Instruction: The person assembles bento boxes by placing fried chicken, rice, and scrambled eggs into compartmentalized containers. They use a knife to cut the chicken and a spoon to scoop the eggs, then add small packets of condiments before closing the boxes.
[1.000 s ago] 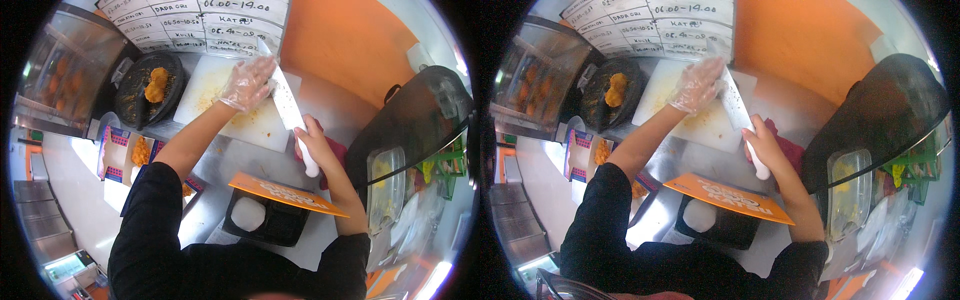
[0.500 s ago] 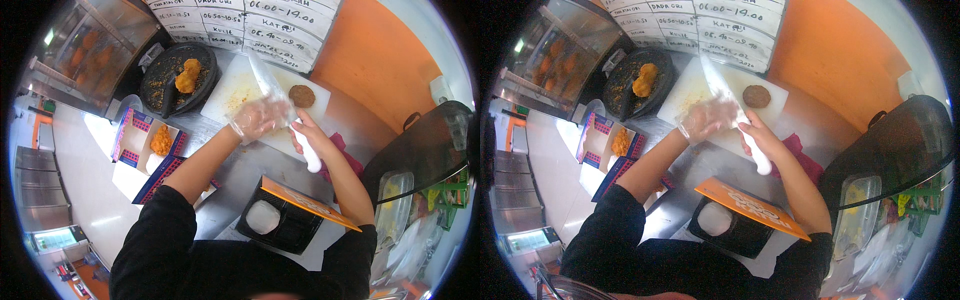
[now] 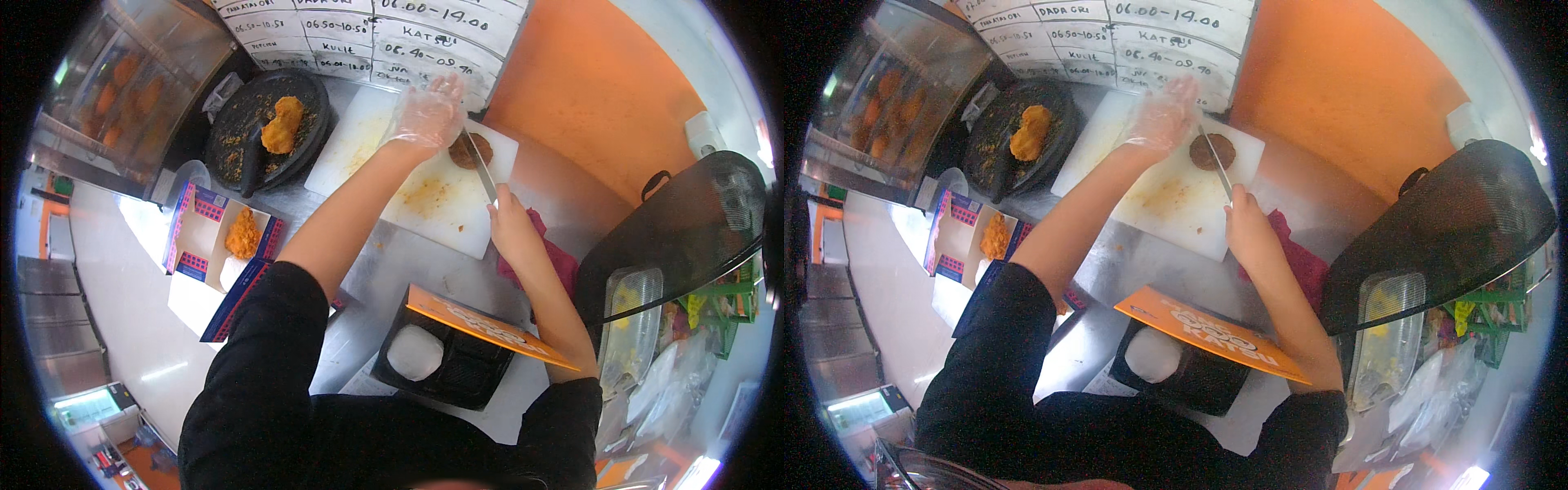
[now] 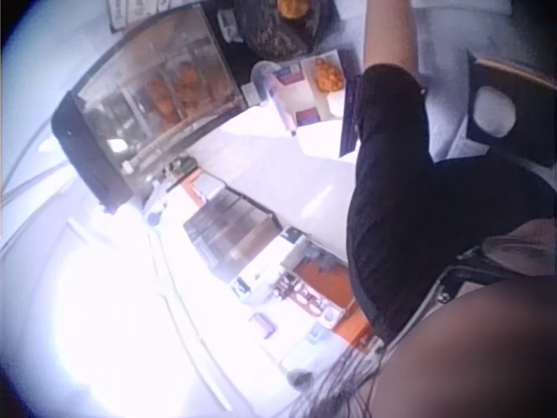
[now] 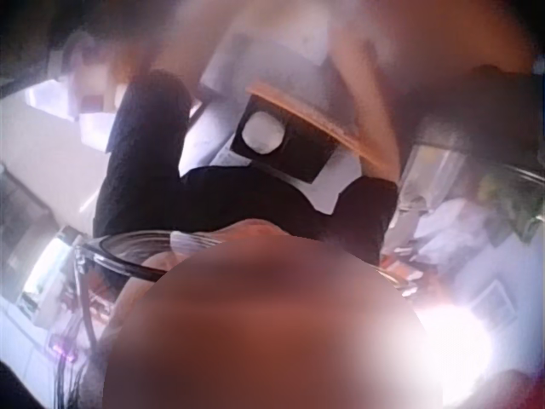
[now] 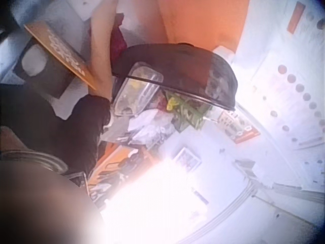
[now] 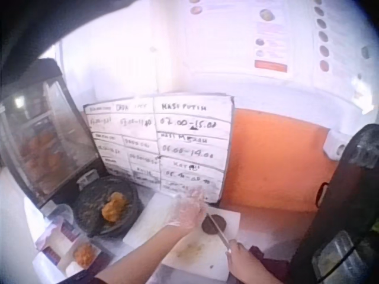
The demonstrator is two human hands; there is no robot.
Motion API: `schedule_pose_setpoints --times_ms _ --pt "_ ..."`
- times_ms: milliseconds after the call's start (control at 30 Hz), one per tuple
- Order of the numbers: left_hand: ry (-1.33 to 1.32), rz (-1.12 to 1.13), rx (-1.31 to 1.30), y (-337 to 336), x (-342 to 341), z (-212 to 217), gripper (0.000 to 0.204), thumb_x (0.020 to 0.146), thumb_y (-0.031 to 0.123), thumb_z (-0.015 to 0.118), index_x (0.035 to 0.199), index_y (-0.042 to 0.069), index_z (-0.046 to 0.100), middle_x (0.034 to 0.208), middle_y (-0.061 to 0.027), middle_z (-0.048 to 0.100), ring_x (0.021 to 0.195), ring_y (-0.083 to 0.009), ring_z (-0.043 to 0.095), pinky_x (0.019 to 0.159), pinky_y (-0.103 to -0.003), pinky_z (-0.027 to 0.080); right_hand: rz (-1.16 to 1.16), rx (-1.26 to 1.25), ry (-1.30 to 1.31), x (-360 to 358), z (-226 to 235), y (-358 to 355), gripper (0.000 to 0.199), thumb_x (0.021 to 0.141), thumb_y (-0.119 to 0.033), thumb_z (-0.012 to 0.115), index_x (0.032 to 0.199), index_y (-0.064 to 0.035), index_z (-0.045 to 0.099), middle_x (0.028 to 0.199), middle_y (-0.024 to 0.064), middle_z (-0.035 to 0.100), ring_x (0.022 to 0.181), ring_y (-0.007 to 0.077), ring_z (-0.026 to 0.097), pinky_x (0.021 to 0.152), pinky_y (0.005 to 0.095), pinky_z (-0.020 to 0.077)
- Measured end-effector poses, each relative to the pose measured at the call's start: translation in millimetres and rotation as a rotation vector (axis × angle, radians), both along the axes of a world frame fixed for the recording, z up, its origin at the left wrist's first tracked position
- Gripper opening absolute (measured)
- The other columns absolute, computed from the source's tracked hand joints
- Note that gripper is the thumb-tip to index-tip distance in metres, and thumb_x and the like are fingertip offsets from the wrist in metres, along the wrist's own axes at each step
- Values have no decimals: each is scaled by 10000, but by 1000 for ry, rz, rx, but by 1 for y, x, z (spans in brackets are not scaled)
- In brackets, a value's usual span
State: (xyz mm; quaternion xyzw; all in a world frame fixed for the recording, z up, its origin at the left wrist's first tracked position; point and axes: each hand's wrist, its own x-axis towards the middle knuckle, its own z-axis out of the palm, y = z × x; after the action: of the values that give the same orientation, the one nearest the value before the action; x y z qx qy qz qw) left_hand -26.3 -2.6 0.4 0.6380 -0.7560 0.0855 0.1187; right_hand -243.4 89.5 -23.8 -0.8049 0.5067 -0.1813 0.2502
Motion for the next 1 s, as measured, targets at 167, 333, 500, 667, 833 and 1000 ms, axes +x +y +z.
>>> schedule_pose_setpoints --times_ms 167,333,500,667,833,1000 --pt "-36 -39 117 -15 -14 -11 560 957 315 407 1457 105 266 1507 -93 298 1381 -255 298 1094 -531 273 -2 -19 15 1 -4 0 231 916 -95 497 1093 -2 382 992 293 517 876 494 549 755 527 464" --pt "33 -69 -26 -16 -17 -22 523 948 322 414 1412 90 347 1449 -112 382 1315 -276 386 1061 -525 308 -46 -11 86 -4 -3 3 224 917 -100 494 1091 -6 388 998 280 514 877 489 552 749 529 470" --pt "608 308 11 -3 -19 -23 482 905 360 471 1307 95 494 1343 -117 498 1180 -311 515 987 -520 361 -48 -25 17 -10 2 5 225 903 -80 509 1081 4 401 999 291 526 884 494 549 774 522 459" --pt "269 198 404 16 -21 -31 472 846 371 581 1250 134 527 1173 -101 598 1115 -267 552 967 -480 363 -47 3 -20 -15 6 8 240 885 -53 531 1084 16 418 979 310 553 915 495 545 790 515 441" --pt "331 128 100 30 -17 -36 542 830 256 579 1340 144 434 1360 -82 468 1250 -250 452 999 -517 331 -37 33 -16 -18 3 11 274 874 -39 543 1113 30 429 965 323 570 953 489 544 804 496 432" --pt "165 -16 67 20 -12 -31 621 817 122 566 1405 171 370 1484 -32 328 1372 -229 308 1093 -525 260 6 -18 13 -18 2 5 273 885 -77 533 1119 11 422 980 298 553 921 492 542 773 531 444"
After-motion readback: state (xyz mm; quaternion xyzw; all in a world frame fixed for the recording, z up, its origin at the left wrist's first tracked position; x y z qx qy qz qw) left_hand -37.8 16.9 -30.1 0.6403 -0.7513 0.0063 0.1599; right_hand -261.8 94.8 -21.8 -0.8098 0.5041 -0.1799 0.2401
